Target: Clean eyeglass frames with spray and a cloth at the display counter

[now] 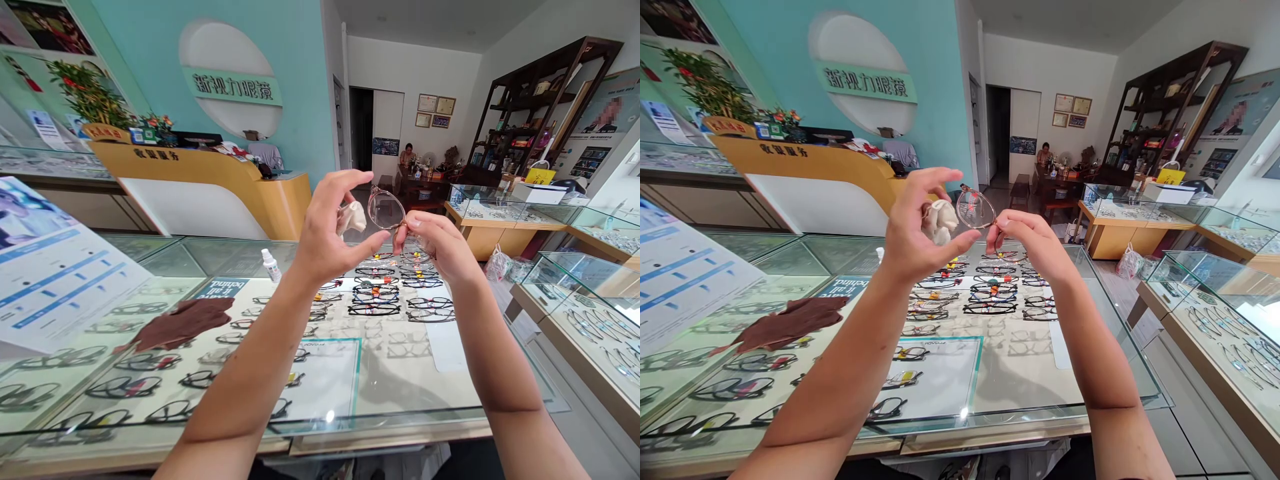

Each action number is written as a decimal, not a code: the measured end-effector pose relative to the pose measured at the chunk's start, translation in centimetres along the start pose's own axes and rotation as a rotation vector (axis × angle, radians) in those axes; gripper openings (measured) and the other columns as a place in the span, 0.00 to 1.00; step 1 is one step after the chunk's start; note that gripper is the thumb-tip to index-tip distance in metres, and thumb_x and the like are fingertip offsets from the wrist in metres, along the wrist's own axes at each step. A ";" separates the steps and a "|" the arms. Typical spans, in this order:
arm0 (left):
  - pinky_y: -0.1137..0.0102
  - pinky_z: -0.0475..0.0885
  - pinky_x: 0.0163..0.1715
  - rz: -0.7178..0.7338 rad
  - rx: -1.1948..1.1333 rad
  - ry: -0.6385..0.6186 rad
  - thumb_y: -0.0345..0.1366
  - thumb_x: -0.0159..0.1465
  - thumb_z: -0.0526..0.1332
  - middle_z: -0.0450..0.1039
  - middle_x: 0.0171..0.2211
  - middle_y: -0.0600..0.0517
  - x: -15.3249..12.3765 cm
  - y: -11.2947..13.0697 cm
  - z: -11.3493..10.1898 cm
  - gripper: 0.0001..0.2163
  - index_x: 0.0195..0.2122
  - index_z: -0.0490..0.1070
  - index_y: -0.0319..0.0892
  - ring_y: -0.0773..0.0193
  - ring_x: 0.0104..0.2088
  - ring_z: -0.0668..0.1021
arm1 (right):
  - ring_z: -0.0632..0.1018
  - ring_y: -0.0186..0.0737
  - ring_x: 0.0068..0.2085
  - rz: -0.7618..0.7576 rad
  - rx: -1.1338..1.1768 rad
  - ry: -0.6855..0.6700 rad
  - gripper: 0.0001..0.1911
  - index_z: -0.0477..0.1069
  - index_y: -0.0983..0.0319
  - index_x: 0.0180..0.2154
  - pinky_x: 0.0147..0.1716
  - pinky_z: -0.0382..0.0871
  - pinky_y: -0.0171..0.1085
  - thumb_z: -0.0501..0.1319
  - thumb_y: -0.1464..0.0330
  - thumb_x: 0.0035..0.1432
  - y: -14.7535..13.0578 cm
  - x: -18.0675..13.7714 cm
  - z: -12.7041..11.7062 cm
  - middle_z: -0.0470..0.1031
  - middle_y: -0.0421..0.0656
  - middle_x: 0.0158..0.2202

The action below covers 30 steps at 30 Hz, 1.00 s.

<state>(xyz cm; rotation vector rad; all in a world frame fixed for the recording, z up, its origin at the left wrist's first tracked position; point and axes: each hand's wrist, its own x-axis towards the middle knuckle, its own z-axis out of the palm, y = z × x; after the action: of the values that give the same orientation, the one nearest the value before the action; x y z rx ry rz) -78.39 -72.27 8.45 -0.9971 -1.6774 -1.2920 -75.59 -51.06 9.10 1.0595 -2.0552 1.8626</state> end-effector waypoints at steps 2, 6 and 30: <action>0.57 0.71 0.55 -0.020 0.001 -0.027 0.48 0.54 0.80 0.78 0.58 0.46 0.2 0.1 0.0 0.29 0.55 0.79 0.48 0.50 0.51 0.76 | 0.76 0.38 0.35 0.001 0.002 -0.029 0.18 0.76 0.59 0.30 0.46 0.72 0.40 0.61 0.57 0.69 -0.2 -0.1 0.0 0.79 0.41 0.29; 0.58 0.72 0.53 -0.146 -0.026 -0.021 0.50 0.56 0.79 0.81 0.52 0.45 0.3 0.4 0.0 0.25 0.52 0.80 0.49 0.48 0.54 0.76 | 0.76 0.37 0.34 -0.006 0.017 -0.056 0.16 0.74 0.60 0.29 0.45 0.72 0.40 0.61 0.60 0.68 -0.6 -0.1 0.0 0.78 0.40 0.29; 0.57 0.76 0.47 0.394 0.398 0.052 0.64 0.63 0.71 0.82 0.45 0.50 0.4 -1.7 -1.0 0.26 0.52 0.78 0.50 0.54 0.44 0.79 | 0.78 0.38 0.37 -0.088 -0.206 0.054 0.17 0.77 0.59 0.33 0.46 0.74 0.42 0.59 0.57 0.71 -1.2 -0.6 -0.4 0.79 0.41 0.32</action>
<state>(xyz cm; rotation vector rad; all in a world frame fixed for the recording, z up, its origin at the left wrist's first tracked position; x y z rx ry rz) -79.99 -73.51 8.42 -0.9764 -1.5218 -0.6890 -74.58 -50.48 9.83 1.0181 -2.0797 1.5811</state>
